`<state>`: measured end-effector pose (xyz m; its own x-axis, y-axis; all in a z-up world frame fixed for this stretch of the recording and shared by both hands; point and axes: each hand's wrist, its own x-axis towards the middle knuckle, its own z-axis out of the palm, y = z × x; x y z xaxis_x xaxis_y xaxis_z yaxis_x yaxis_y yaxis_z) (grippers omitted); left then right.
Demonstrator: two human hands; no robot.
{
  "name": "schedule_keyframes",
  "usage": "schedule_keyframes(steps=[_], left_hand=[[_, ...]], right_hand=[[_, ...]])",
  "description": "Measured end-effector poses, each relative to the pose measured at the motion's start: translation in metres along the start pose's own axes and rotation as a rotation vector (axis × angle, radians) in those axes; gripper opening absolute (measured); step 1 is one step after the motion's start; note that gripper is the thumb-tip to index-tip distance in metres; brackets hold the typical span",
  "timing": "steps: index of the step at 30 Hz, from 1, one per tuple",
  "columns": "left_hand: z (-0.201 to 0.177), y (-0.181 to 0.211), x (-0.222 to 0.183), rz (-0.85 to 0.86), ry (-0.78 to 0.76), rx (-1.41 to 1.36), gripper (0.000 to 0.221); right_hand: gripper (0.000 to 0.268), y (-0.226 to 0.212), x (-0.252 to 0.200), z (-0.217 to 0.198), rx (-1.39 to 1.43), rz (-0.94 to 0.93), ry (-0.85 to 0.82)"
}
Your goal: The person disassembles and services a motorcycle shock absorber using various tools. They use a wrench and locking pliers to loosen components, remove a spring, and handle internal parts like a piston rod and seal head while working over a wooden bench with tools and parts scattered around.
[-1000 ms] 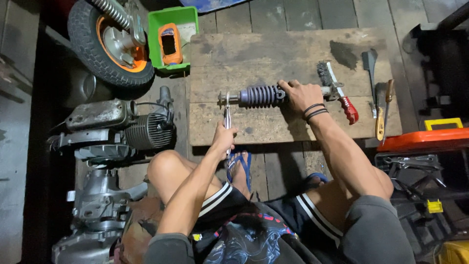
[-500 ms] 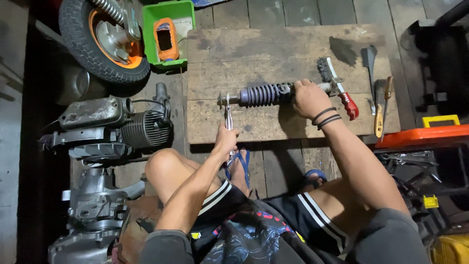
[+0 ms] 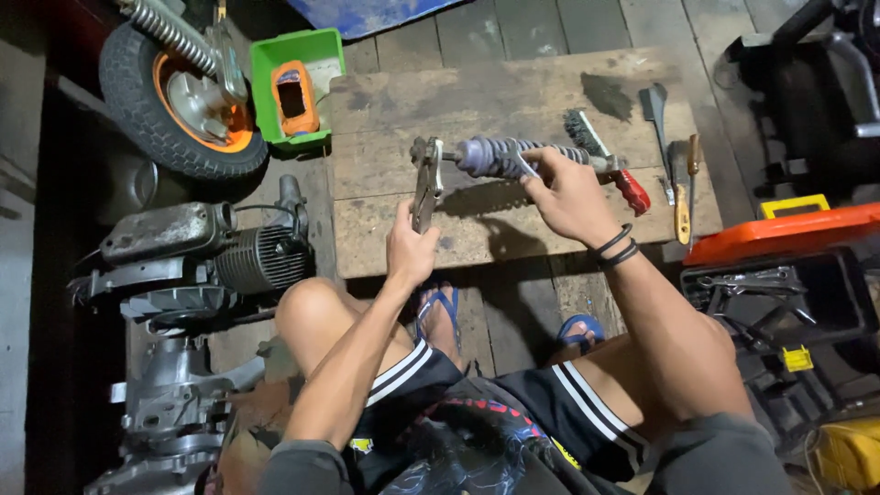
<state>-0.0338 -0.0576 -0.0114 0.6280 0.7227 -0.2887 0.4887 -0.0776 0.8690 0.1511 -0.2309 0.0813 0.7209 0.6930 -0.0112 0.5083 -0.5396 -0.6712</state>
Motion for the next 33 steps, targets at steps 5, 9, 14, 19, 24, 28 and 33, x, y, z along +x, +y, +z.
schedule_keyframes(steps=[5,9,14,19,24,28,33], left_hand=[[-0.011,0.049,-0.017,0.048,-0.063,0.138,0.050],[-0.015,0.096,-0.022,0.158,-0.142,0.260,0.048],[-0.007,0.148,-0.036,0.254,-0.228,0.357,0.052],[0.000,0.169,-0.051,0.297,-0.253,0.400,0.053],[-0.001,0.175,-0.063,0.284,-0.263,0.373,0.059],[-0.003,0.164,-0.060,0.307,-0.265,0.357,0.058],[-0.009,0.166,-0.062,0.282,-0.275,0.311,0.058]], right_hand=[[0.035,-0.015,-0.030,-0.021,-0.038,-0.038,0.069],[0.029,-0.008,-0.036,-0.035,-0.297,-0.250,0.204],[0.022,-0.014,-0.045,-0.070,-0.583,-0.285,0.412],[0.010,-0.022,-0.053,-0.091,-0.802,-0.323,0.541],[0.011,-0.024,-0.046,-0.083,-0.947,-0.385,0.649],[0.010,-0.014,-0.037,-0.071,-1.020,-0.403,0.670],[0.007,-0.032,-0.035,-0.042,-1.138,-0.263,0.650]])
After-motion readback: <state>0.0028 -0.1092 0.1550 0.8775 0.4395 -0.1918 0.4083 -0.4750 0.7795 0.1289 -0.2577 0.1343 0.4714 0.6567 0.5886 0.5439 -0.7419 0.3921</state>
